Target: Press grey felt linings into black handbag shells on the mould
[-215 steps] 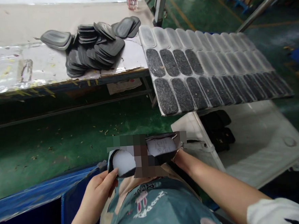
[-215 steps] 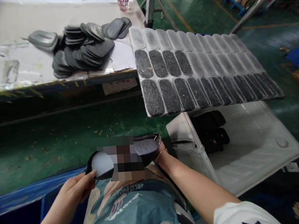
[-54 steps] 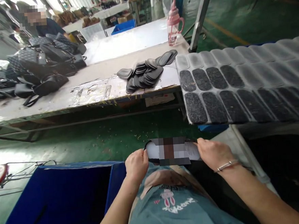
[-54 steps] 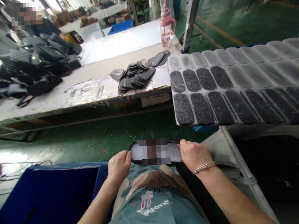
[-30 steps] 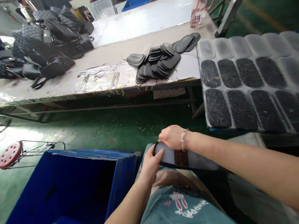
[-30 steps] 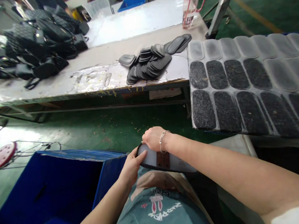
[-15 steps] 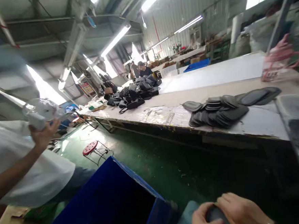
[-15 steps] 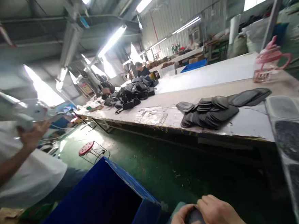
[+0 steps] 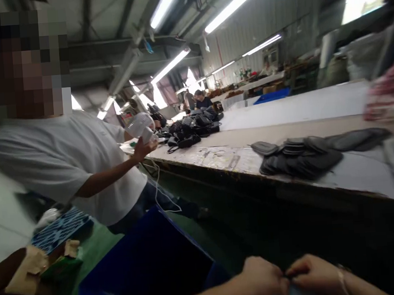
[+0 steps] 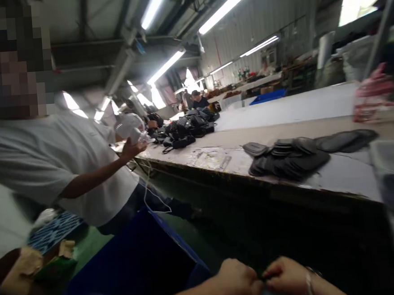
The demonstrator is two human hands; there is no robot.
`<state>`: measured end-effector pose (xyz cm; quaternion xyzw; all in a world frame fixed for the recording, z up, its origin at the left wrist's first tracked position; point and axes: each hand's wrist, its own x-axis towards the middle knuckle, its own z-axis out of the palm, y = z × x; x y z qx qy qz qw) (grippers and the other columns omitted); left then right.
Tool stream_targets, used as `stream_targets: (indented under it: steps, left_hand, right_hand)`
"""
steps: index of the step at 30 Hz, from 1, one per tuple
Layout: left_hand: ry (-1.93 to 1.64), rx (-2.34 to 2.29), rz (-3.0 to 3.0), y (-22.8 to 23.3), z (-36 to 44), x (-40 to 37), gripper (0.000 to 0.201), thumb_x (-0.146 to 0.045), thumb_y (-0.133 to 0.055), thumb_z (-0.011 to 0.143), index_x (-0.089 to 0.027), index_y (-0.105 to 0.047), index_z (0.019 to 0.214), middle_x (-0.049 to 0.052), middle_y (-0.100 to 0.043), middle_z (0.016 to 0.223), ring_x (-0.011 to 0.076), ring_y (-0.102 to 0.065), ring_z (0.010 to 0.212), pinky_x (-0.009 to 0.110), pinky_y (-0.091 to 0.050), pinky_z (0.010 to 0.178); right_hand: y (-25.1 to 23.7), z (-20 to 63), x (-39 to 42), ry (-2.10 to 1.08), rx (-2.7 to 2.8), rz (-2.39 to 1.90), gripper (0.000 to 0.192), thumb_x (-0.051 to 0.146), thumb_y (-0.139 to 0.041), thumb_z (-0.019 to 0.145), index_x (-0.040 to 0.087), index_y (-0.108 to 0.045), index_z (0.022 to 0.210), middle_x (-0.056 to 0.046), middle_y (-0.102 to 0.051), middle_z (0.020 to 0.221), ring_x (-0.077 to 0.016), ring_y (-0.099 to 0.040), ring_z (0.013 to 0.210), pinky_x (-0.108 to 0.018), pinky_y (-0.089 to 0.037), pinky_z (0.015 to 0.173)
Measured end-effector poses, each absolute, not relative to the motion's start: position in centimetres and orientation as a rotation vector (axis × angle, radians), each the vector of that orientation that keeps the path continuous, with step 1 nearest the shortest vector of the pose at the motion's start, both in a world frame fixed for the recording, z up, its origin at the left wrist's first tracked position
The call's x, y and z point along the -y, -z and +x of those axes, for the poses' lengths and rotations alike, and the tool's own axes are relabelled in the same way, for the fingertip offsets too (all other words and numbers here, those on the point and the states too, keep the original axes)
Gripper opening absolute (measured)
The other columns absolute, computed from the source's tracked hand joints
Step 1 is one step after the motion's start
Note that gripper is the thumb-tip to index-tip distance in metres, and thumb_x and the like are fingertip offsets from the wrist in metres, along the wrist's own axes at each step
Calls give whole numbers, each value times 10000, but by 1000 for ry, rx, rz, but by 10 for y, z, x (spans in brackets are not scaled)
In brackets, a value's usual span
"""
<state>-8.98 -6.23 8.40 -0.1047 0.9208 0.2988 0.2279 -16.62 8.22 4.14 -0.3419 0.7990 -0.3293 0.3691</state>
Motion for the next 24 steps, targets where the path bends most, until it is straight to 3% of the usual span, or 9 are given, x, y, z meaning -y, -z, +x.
stream_targets:
  steps: [3,8,18,24]
  left_hand:
    - [-960,-2514,-135,-81,-80,75,279,-342,-517,715,-200,-467,481,17,-496,518,193,-545,668,292,-400,651]
    - [-1277,-2286,-71,-51,-87,90,369,-477,-496,734,-196,-395,518,-59,-301,491,88,-293,490,225,-225,468]
    - [-1399,-2240,-60,-50,-85,90,411,-521,-500,757,-195,-379,539,-54,-306,516,83,-276,506,229,-210,474]
    - [-1326,-2323,-49,-39,-84,93,415,-500,-531,758,-188,-402,515,-53,-311,496,92,-308,507,241,-194,487]
  right_hand:
    - [-68,-158,-79,672,-2125,-701,306,274,-591,667,198,-777,898,-48,-752,796,-219,-696,765,-235,-516,637]
    - [-70,-168,-83,642,-2119,-502,386,344,-686,662,240,-741,1030,-6,-743,959,-181,-664,899,-188,-475,732]
    - [-91,-165,-81,507,-2164,-509,383,414,-675,665,272,-745,1014,-15,-745,935,-203,-671,818,-235,-473,647]
    - [-78,-159,-85,558,-2224,-594,344,380,-597,765,296,-719,1075,19,-734,1015,-167,-660,923,-181,-462,749]
